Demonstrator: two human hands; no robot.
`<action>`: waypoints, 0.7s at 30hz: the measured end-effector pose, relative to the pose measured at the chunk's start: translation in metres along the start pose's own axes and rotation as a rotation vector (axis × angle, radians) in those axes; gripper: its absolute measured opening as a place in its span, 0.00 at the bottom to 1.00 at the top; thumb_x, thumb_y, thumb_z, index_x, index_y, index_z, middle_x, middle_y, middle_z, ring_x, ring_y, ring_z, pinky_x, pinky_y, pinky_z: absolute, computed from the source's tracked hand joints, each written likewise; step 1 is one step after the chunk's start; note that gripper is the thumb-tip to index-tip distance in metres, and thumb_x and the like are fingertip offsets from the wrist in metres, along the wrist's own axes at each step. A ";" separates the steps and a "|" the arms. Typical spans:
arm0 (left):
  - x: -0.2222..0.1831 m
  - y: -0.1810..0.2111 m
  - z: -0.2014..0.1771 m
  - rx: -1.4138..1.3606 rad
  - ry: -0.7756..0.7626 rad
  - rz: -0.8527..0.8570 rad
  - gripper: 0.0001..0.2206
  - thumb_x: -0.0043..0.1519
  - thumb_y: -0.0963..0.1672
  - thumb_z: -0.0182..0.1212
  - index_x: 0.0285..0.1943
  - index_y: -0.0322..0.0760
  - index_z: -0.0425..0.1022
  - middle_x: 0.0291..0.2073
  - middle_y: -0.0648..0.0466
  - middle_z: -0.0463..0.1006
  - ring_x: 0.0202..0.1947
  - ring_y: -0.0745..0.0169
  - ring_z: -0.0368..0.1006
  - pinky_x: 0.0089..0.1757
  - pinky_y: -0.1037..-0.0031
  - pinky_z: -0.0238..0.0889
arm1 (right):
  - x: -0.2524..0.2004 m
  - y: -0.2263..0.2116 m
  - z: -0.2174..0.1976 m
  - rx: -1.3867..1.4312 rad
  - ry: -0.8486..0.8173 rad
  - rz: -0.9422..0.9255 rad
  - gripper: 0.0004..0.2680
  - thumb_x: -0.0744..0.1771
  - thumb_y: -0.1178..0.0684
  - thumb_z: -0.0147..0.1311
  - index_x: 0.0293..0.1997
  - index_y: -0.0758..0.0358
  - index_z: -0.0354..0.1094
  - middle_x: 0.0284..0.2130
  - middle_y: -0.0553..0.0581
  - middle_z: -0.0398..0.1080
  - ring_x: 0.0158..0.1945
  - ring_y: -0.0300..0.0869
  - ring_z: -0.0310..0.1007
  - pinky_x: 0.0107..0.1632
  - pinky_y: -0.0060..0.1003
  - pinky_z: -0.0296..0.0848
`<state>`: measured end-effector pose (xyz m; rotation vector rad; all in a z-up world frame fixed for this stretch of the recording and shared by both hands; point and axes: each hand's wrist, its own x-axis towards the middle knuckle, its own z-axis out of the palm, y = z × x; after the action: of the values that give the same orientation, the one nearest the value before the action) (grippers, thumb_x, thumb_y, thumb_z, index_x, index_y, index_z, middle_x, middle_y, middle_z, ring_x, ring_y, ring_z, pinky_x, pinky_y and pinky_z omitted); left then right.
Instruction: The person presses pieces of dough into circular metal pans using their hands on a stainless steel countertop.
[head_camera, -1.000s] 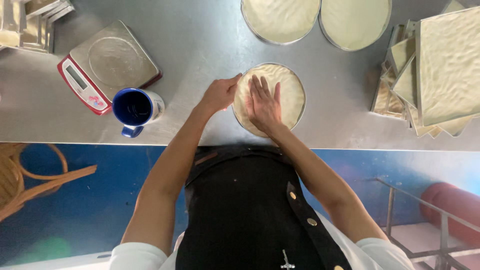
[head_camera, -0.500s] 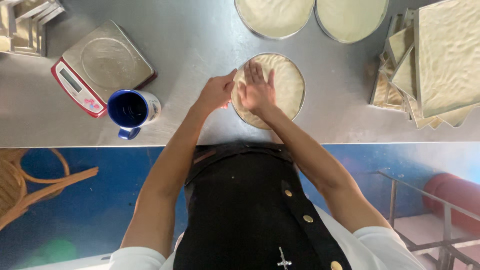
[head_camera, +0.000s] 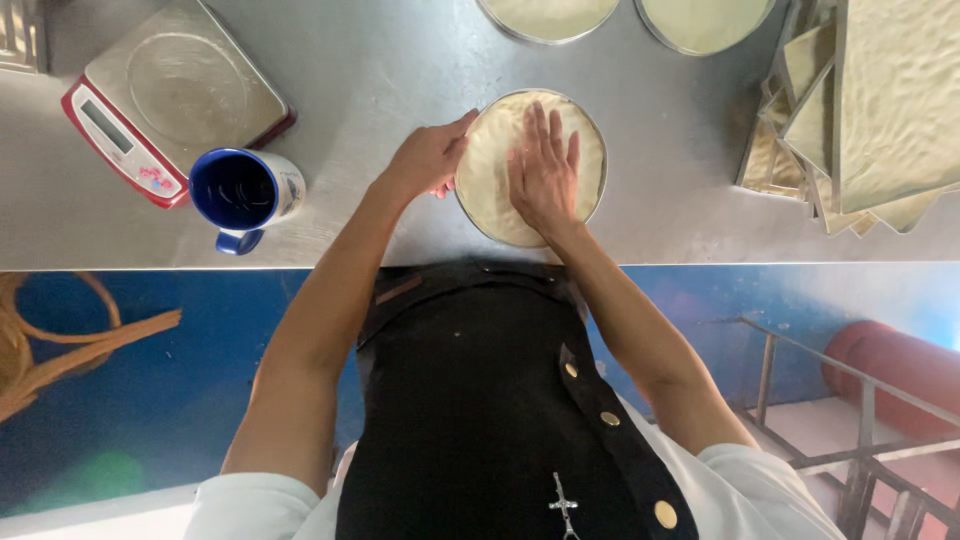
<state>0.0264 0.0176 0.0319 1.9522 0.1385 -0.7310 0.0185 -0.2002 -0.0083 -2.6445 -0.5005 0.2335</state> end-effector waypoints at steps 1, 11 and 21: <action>0.002 0.003 -0.001 -0.002 0.005 -0.016 0.23 0.70 0.45 0.44 0.77 0.53 0.60 0.18 0.52 0.77 0.14 0.63 0.72 0.25 0.71 0.72 | 0.004 0.001 -0.002 -0.060 -0.036 -0.052 0.23 0.73 0.44 0.39 0.76 0.68 0.50 0.76 0.64 0.49 0.79 0.59 0.43 0.74 0.67 0.39; 0.017 -0.020 0.011 -0.126 0.050 -0.057 0.22 0.69 0.46 0.46 0.74 0.58 0.63 0.18 0.50 0.77 0.13 0.63 0.72 0.22 0.72 0.71 | 0.045 -0.012 0.008 -0.112 -0.060 -0.102 0.22 0.71 0.42 0.38 0.70 0.68 0.58 0.70 0.65 0.57 0.74 0.54 0.49 0.70 0.71 0.37; 0.017 -0.002 0.001 -0.212 0.181 -0.111 0.18 0.68 0.50 0.50 0.66 0.55 0.75 0.22 0.53 0.78 0.18 0.67 0.74 0.25 0.73 0.75 | 0.037 -0.014 0.002 -0.112 -0.330 -0.231 0.20 0.70 0.44 0.37 0.68 0.62 0.59 0.72 0.59 0.56 0.76 0.53 0.50 0.73 0.69 0.41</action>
<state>0.0394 0.0138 0.0207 1.8148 0.4215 -0.5842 0.0479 -0.1733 -0.0069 -2.6348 -0.9440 0.5893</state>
